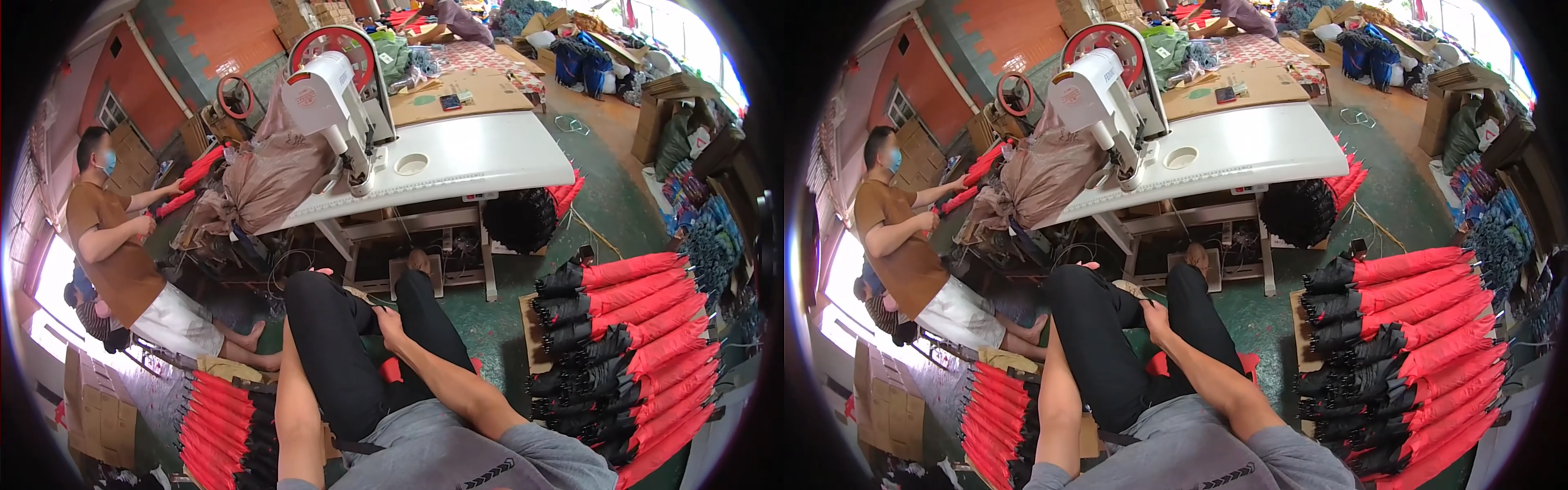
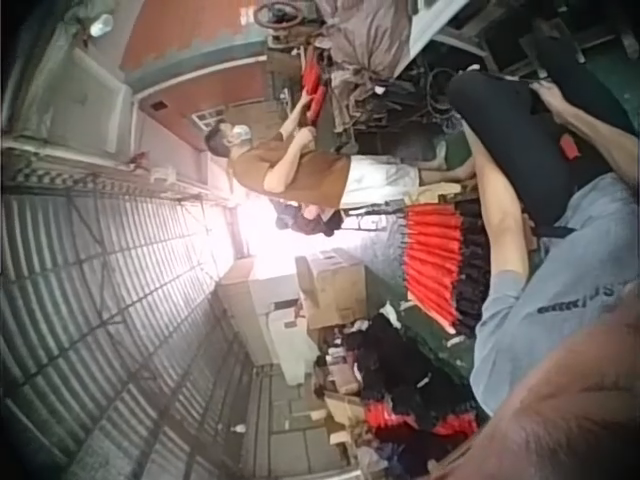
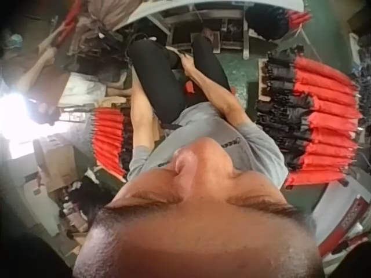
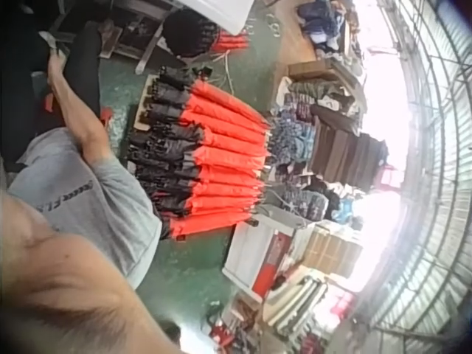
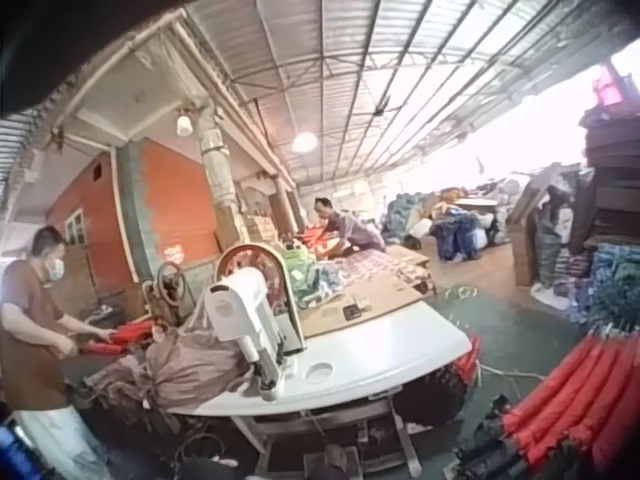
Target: Steaming and smoothing the fabric of red and black umbrellas using an industrial steaming machine.
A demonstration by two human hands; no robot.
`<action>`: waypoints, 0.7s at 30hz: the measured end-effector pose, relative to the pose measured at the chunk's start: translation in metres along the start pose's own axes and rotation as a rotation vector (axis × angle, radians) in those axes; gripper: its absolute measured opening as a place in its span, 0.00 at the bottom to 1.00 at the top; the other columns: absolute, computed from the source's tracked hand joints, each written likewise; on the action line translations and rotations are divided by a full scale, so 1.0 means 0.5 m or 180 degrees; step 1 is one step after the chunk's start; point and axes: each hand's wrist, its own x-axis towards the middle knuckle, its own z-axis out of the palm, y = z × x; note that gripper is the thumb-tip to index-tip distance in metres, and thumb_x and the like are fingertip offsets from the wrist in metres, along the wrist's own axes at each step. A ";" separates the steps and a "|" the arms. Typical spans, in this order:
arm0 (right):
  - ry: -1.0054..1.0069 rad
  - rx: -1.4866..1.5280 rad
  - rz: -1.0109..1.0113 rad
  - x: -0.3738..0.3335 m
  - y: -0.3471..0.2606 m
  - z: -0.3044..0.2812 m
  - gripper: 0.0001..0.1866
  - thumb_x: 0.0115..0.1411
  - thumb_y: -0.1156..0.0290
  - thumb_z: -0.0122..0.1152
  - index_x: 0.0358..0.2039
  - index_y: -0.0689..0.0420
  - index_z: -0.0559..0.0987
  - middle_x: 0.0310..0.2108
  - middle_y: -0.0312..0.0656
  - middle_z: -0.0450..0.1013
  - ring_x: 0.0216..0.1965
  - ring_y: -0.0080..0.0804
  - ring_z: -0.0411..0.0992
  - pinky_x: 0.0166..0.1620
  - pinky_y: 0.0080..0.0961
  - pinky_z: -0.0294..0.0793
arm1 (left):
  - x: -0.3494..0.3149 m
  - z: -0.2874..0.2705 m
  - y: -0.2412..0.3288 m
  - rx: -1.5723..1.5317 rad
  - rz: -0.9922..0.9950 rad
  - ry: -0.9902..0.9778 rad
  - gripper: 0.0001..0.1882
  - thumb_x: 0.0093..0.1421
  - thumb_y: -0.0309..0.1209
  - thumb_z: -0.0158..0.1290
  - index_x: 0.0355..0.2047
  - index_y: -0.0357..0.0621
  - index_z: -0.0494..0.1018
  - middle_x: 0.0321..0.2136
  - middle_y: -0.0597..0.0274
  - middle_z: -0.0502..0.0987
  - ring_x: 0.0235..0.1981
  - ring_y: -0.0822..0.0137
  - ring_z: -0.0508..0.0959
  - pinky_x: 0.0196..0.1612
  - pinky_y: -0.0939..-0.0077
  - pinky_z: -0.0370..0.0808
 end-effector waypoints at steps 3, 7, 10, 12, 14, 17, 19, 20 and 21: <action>0.0129 0.0286 -0.0126 0.012 -0.009 0.000 0.15 0.65 0.62 0.60 0.40 0.62 0.83 0.35 0.33 0.79 0.38 0.21 0.71 0.45 0.23 0.70 | 0.010 -0.011 0.008 0.0197 0.0151 0.0356 0.29 0.78 0.43 0.37 0.67 0.30 0.60 0.40 0.49 0.83 0.36 0.58 0.84 0.40 0.67 0.83; 0.0195 0.0359 0.0164 0.033 -0.005 -0.011 0.14 0.66 0.63 0.61 0.41 0.62 0.83 0.36 0.31 0.78 0.38 0.21 0.70 0.45 0.23 0.70 | 0.019 -0.004 -0.008 0.2056 0.0694 0.1704 0.27 0.77 0.44 0.39 0.60 0.30 0.68 0.34 0.50 0.83 0.30 0.58 0.84 0.35 0.67 0.83; 0.0269 0.0177 -0.0013 0.042 -0.002 -0.009 0.13 0.65 0.64 0.61 0.42 0.62 0.82 0.35 0.34 0.78 0.38 0.22 0.71 0.46 0.23 0.70 | 0.033 0.018 -0.023 0.2036 0.0688 0.1333 0.29 0.77 0.49 0.36 0.59 0.35 0.72 0.45 0.40 0.82 0.42 0.50 0.84 0.46 0.58 0.82; 0.0276 0.0094 -0.0123 0.044 -0.010 -0.002 0.13 0.65 0.64 0.61 0.42 0.61 0.82 0.34 0.35 0.78 0.38 0.22 0.71 0.46 0.23 0.70 | 0.011 0.028 -0.030 0.2273 0.0978 0.1820 0.28 0.77 0.48 0.38 0.57 0.35 0.73 0.43 0.41 0.83 0.40 0.51 0.84 0.45 0.59 0.82; 0.0203 -0.0908 -0.0461 0.033 -0.022 0.002 0.13 0.65 0.66 0.61 0.45 0.61 0.82 0.36 0.40 0.79 0.39 0.27 0.74 0.48 0.24 0.71 | -0.017 0.038 -0.034 0.2735 0.1576 0.2786 0.25 0.76 0.45 0.41 0.54 0.34 0.74 0.40 0.43 0.83 0.36 0.53 0.85 0.43 0.61 0.83; 0.0202 -0.1389 -0.1050 0.018 -0.059 0.009 0.14 0.65 0.67 0.61 0.48 0.61 0.81 0.38 0.45 0.79 0.42 0.34 0.76 0.51 0.27 0.72 | -0.011 0.079 -0.023 0.5524 0.1912 0.3333 0.20 0.74 0.41 0.47 0.50 0.35 0.76 0.36 0.47 0.84 0.36 0.58 0.84 0.42 0.65 0.82; 0.0259 -0.1321 -0.1909 0.008 -0.091 0.010 0.16 0.64 0.69 0.61 0.51 0.60 0.79 0.41 0.49 0.79 0.46 0.42 0.77 0.54 0.31 0.72 | 0.020 0.125 -0.007 0.4535 0.2008 0.3684 0.18 0.73 0.39 0.48 0.49 0.35 0.76 0.34 0.51 0.84 0.34 0.62 0.83 0.42 0.69 0.80; 0.0323 -0.1329 -0.1894 0.004 -0.106 0.001 0.16 0.64 0.69 0.61 0.51 0.60 0.79 0.41 0.49 0.79 0.46 0.42 0.77 0.54 0.31 0.72 | 0.035 0.141 -0.005 0.3523 0.2066 0.4009 0.16 0.72 0.36 0.50 0.48 0.35 0.76 0.33 0.55 0.84 0.33 0.66 0.82 0.42 0.72 0.78; 0.0181 -0.1729 -0.2059 0.006 -0.124 -0.012 0.18 0.63 0.69 0.61 0.53 0.60 0.78 0.45 0.49 0.78 0.50 0.44 0.76 0.56 0.35 0.70 | 0.043 0.156 -0.016 0.3513 0.1994 0.3978 0.16 0.72 0.36 0.50 0.48 0.35 0.76 0.33 0.55 0.84 0.33 0.66 0.82 0.42 0.72 0.78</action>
